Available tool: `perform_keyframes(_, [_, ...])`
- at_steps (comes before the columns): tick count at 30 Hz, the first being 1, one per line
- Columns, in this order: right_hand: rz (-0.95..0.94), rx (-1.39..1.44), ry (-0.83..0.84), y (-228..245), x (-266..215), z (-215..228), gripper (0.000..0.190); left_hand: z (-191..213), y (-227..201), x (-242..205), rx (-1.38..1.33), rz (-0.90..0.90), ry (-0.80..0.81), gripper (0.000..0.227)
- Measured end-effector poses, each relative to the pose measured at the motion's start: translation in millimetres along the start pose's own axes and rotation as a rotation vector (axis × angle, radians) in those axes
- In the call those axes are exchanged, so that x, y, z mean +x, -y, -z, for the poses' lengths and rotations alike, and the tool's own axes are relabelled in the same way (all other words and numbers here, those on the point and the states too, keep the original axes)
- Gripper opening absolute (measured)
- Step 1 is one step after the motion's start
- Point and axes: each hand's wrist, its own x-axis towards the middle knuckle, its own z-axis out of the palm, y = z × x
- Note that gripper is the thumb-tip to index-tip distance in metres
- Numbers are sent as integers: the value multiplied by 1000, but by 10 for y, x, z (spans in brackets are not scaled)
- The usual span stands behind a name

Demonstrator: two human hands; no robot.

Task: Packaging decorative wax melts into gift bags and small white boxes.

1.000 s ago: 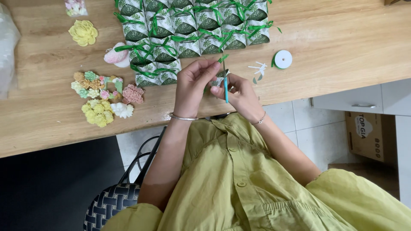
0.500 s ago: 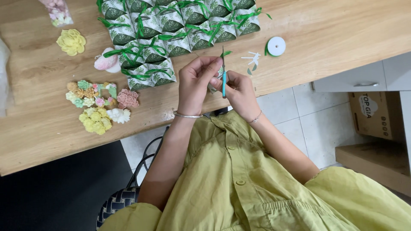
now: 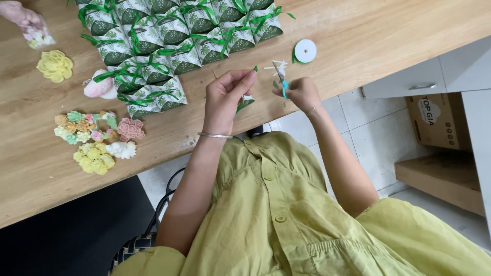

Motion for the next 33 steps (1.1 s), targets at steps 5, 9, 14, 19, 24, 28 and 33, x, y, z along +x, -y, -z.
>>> perform_keyframes(5, [-20,-610,-249,-886,799,1,66,135,-36,-122,4,13,-54,17])
perform_keyframes(9, [-53,-744,-212,-584,823,142,111,339,-107,-313,-16,44,-85,17])
perform_keyframes(14, [-83,-781,-81,-810,1252,186,103,504,-39,-593,31,90,-153,16])
perform_keyframes(19, [21,-765,-63,-814,1315,419,86,603,152,-703,-65,117,-179,11])
perform_keyframes(24, [215,-900,-133,-615,1196,496,51,600,60,-705,-480,199,-147,15])
perform_keyframes(28, [49,-619,7,-640,1186,498,28,629,33,-683,-705,220,-129,21])
perform_keyframes(33, [107,-472,-12,-730,1193,459,30,619,171,-604,-593,174,-150,22])
